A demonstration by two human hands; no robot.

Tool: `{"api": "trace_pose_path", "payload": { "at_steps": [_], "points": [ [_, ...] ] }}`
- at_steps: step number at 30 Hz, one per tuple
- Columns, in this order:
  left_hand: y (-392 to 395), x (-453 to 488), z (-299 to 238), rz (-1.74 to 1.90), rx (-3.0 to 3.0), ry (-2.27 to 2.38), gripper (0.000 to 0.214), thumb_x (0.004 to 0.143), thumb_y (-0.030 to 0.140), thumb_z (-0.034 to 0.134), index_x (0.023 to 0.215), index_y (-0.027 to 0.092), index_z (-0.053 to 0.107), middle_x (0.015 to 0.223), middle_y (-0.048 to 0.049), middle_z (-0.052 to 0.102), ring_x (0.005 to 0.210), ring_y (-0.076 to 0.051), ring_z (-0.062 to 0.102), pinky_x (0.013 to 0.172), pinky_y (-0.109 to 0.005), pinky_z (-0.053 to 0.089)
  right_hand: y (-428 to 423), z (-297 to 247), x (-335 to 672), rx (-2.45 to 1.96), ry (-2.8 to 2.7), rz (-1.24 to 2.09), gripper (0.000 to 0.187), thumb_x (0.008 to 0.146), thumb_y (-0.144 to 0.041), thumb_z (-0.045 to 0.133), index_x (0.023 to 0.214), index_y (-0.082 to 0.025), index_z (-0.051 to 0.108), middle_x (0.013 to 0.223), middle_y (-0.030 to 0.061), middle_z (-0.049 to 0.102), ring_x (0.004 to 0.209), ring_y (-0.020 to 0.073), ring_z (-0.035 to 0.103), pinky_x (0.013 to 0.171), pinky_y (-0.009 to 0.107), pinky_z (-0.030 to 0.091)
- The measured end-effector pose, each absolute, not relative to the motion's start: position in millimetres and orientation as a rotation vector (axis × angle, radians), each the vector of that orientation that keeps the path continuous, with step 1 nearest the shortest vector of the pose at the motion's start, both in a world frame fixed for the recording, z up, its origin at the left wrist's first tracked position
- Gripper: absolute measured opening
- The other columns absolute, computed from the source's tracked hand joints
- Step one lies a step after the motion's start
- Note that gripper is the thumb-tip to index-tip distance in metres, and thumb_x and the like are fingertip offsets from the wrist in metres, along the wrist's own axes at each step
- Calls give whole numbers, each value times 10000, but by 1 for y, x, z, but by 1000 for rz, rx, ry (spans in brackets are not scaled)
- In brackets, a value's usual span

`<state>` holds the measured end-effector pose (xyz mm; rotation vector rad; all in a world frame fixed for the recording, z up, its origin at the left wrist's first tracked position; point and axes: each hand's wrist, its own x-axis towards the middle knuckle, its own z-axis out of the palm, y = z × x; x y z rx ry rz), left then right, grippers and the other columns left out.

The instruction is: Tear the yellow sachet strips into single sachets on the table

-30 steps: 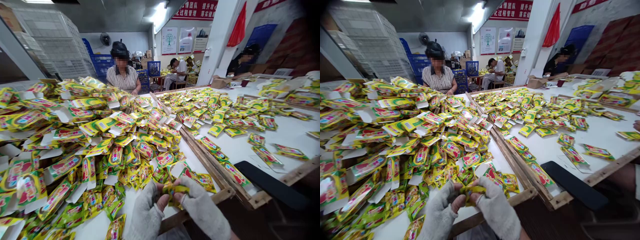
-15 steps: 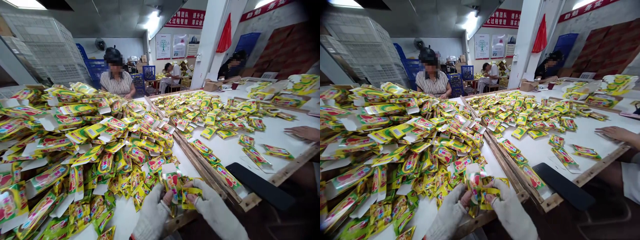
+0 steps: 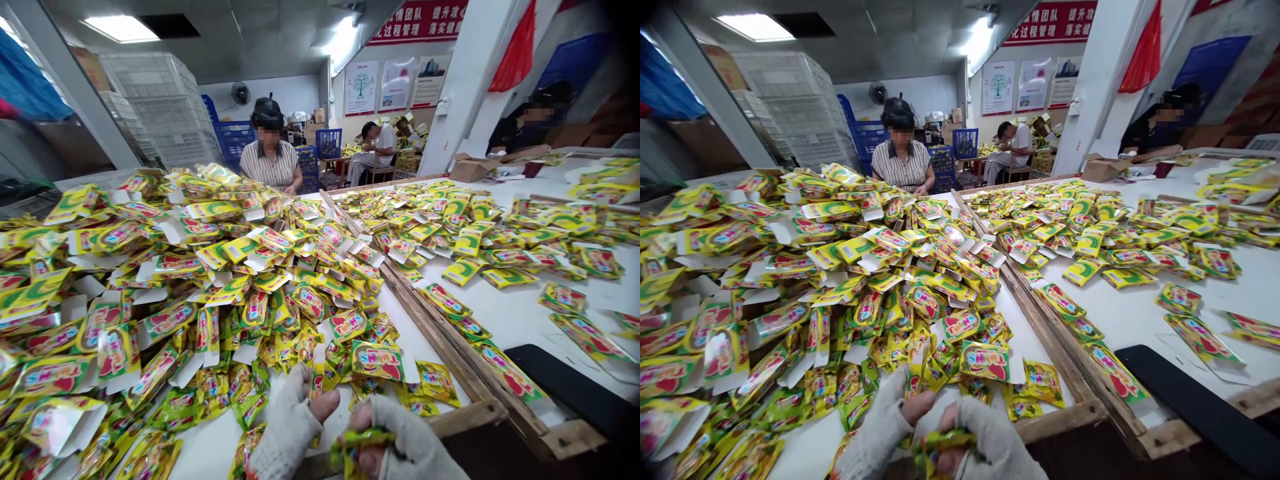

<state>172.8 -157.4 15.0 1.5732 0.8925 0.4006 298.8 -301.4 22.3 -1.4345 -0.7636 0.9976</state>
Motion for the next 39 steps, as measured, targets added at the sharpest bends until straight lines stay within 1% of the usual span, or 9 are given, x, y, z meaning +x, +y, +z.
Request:
{"api": "trace_pose_path", "payload": {
  "at_steps": [3,6,12,17,20,25,31,36,39],
  "points": [
    [-157,158,16,530,2023,1104,704,649,489,781,1224,150,556,1151,-173,662,1088,-361,605,934,-473,487,-293,35,308,-1489,-538,775,367,743,-493,694,987,-236,603,864,36,716,733,197,676,676,301,573],
    [-162,150,10,525,2427,1141,638,629,395,789,1184,142,602,1185,-181,645,1133,-388,574,975,-526,467,-280,38,312,-1587,-511,578,416,757,-490,699,1056,-220,591,989,72,715,807,219,684,698,314,583],
    [-166,142,6,456,2670,1082,586,624,282,721,1186,153,620,1249,-163,624,1182,-355,555,1014,-482,470,-269,24,313,-1830,-861,631,382,789,-485,621,986,-163,684,924,110,726,859,274,676,809,411,565],
    [-165,141,10,309,2654,1066,713,505,84,574,1208,197,615,1295,-110,600,1242,-328,507,1077,-461,406,-273,36,324,-1930,-1097,723,346,802,-372,621,1073,-182,720,1098,108,720,1053,296,641,963,443,489],
    [-167,143,5,310,2583,1075,726,520,108,592,1244,167,587,1335,-136,572,1289,-340,467,1108,-471,370,-271,49,328,-1882,-1260,792,293,818,-305,607,1067,-233,745,1060,68,739,1013,262,657,932,394,499],
    [-163,143,1,297,2294,1258,726,690,412,668,1323,100,495,1324,-197,561,1234,-333,519,1054,-449,437,-269,53,330,-1903,-1256,733,306,825,-350,588,1020,-191,760,1073,102,736,1029,272,650,916,368,500],
    [-159,143,23,75,2650,1007,749,542,95,552,1279,224,577,1380,-95,542,1257,-306,472,1088,-434,370,-265,58,337,-1900,-1496,926,256,794,-250,594,971,-229,777,933,49,763,891,231,677,821,319,507],
    [-163,150,36,-53,2705,965,793,496,92,508,1273,229,587,1348,-77,570,1221,-303,486,1092,-456,351,-256,47,333,-1944,-1384,720,217,819,-277,565,885,-199,757,899,61,755,879,231,668,821,332,513],
    [-165,151,25,35,2600,1042,783,513,122,531,1293,184,573,1372,-102,551,1290,-308,439,1138,-434,312,-253,33,321,-1897,-1233,558,270,859,-310,535,990,-184,734,997,93,744,952,242,667,886,355,519]
  ]
}}
